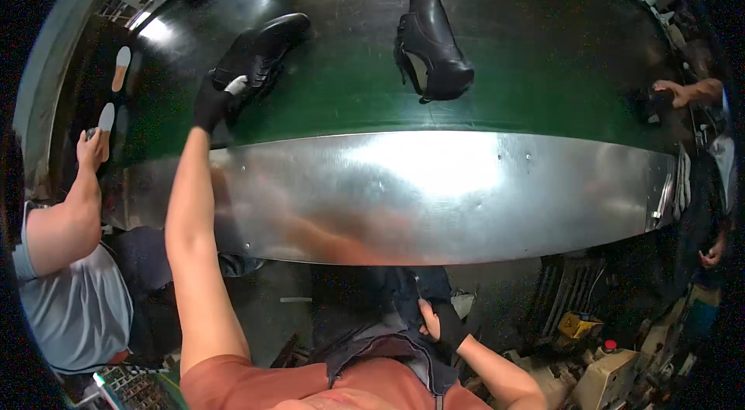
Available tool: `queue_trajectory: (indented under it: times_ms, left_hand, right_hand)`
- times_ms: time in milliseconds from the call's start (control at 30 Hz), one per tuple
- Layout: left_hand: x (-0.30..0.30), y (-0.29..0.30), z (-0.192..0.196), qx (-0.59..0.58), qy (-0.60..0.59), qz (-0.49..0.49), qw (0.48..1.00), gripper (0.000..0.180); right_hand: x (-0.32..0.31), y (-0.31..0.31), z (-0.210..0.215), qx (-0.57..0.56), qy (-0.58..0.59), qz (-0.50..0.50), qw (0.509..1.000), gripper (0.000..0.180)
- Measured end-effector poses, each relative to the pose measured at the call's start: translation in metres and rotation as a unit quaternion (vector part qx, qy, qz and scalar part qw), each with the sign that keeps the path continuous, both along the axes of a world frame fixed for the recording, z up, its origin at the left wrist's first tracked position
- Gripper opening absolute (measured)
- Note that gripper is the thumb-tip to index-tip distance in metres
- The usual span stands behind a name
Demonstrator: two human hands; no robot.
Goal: The person scrapes the sole of a black shoe with a metal scraper while seated at a factory workstation. They repeatedly scrape the same shoe, then place it on a conveyor belt and pick up another shoe to continue scraping. The process is repeated for multiple shoes.
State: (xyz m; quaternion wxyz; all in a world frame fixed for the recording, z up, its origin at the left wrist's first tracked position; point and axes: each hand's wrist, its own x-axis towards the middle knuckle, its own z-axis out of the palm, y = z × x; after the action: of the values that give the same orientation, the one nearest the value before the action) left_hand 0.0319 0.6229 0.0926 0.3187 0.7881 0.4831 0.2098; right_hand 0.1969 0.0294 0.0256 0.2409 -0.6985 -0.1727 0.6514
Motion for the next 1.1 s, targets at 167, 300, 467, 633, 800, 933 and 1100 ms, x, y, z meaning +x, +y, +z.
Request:
queue_trajectory:
  times_ms: [167, 300, 467, 633, 800, 933, 1100]
  left_hand:
    - [0.057, -0.116, 0.002, -0.017, 0.041, -0.012, 0.999, 0.06]
    - [0.062, -0.102, 0.011, 0.514, 0.173, -0.069, 0.838, 0.067]
    - [0.077, -0.074, 0.009, 0.077, 0.186, -0.07, 0.977, 0.059]
    - [0.07, -0.109, 0.011, -0.306, -0.319, -0.008, 0.897, 0.042]
    - [0.001, -0.287, -0.017, -0.407, -0.486, -0.009, 0.773, 0.028]
    - [-0.08, -0.38, -0.008, -0.42, -0.486, -0.164, 0.748, 0.02]
    - [-0.142, -0.513, -0.098, -0.385, -0.329, -0.211, 0.836, 0.048]
  right_hand:
    - [-0.002, -0.002, -0.016, -0.03, 0.018, -0.036, 0.999, 0.059]
    - [-0.005, -0.012, -0.013, -0.023, 0.025, -0.025, 0.999, 0.059]
    - [-0.015, -0.032, -0.016, 0.009, 0.022, -0.036, 0.999, 0.052]
    - [-0.028, -0.042, -0.016, 0.049, 0.016, -0.033, 0.998, 0.049]
    - [-0.04, -0.067, -0.003, 0.076, -0.002, -0.08, 0.994, 0.053]
    - [-0.047, -0.089, 0.03, 0.118, -0.053, -0.082, 0.988, 0.042]
    - [-0.052, -0.087, 0.058, 0.254, -0.105, -0.06, 0.96, 0.031]
